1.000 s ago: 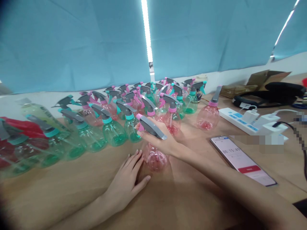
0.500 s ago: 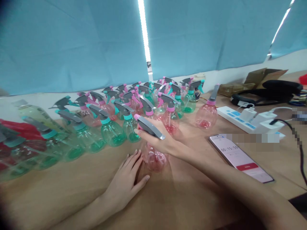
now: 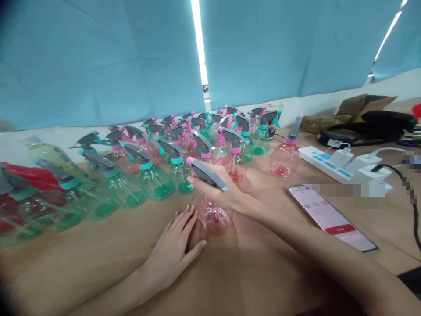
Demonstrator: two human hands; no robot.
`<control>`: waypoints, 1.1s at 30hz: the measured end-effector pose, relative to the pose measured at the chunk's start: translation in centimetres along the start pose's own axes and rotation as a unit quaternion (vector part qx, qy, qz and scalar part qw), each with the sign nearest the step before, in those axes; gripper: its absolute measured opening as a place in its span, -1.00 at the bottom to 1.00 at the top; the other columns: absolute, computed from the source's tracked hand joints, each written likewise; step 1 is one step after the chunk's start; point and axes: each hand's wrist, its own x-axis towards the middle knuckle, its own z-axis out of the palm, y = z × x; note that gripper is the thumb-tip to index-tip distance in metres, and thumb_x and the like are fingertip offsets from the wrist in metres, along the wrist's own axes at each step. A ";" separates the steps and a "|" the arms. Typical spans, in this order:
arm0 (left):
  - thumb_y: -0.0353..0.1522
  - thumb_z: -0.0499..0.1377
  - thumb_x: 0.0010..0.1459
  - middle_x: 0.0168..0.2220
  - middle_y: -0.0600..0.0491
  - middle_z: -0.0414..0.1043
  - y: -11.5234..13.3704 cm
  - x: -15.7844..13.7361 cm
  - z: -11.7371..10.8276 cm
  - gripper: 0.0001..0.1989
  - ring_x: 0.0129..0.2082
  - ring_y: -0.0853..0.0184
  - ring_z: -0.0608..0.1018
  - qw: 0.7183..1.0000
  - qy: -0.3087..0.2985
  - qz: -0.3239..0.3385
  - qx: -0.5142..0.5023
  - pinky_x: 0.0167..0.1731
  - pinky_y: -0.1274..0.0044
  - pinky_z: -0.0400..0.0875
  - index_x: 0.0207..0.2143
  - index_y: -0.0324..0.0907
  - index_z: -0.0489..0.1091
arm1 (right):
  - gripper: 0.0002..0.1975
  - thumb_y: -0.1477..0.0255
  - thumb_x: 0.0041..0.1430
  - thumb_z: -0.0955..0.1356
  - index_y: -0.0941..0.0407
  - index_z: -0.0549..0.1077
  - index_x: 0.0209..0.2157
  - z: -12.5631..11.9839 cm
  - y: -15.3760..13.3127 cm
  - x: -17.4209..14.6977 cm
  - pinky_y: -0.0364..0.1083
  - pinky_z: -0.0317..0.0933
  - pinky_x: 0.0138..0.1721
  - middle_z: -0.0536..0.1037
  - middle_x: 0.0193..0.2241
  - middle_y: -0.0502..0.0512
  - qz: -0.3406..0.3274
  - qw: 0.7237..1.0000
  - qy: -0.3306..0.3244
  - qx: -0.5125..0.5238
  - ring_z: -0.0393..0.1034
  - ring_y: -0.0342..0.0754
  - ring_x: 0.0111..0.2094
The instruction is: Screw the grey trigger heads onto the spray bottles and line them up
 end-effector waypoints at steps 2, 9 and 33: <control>-0.08 -0.01 0.30 0.25 -0.28 0.16 0.0 0.0 0.1 -0.38 0.25 -0.02 0.21 1.000 0.006 0.000 -0.003 0.17 0.11 0.15 0.19 -0.40 0.20 | -0.88 0.34 0.17 0.31 -0.04 0.50 -0.39 -0.3 -0.4 -0.2 -0.08 0.31 -0.42 0.45 -0.57 -0.04 0.007 1.000 -0.009 0.000 0.33 -0.07 -0.49; -0.08 -0.02 0.30 0.24 -0.28 0.17 -0.1 0.0 0.1 -0.38 0.25 -0.02 0.21 1.000 0.015 0.000 -0.006 0.17 0.12 0.15 0.18 -0.39 0.21 | -0.82 0.40 0.13 0.37 -0.07 0.54 -0.21 -1.1 -1.6 -0.6 -0.06 0.37 -0.34 0.59 -0.35 -0.04 0.014 1.000 -0.011 -0.005 0.45 -0.04 -0.39; -0.09 0.01 0.28 0.24 -0.29 0.16 0.0 0.0 0.0 -0.39 0.25 -0.02 0.22 1.000 0.006 -0.002 -0.008 0.16 0.10 0.16 0.18 -0.40 0.21 | -0.77 0.39 0.11 0.38 -0.10 0.53 -0.16 -1.0 -1.4 -0.5 -0.05 0.36 -0.38 0.59 -0.39 -0.05 0.006 1.000 0.000 -0.014 0.46 0.01 -0.37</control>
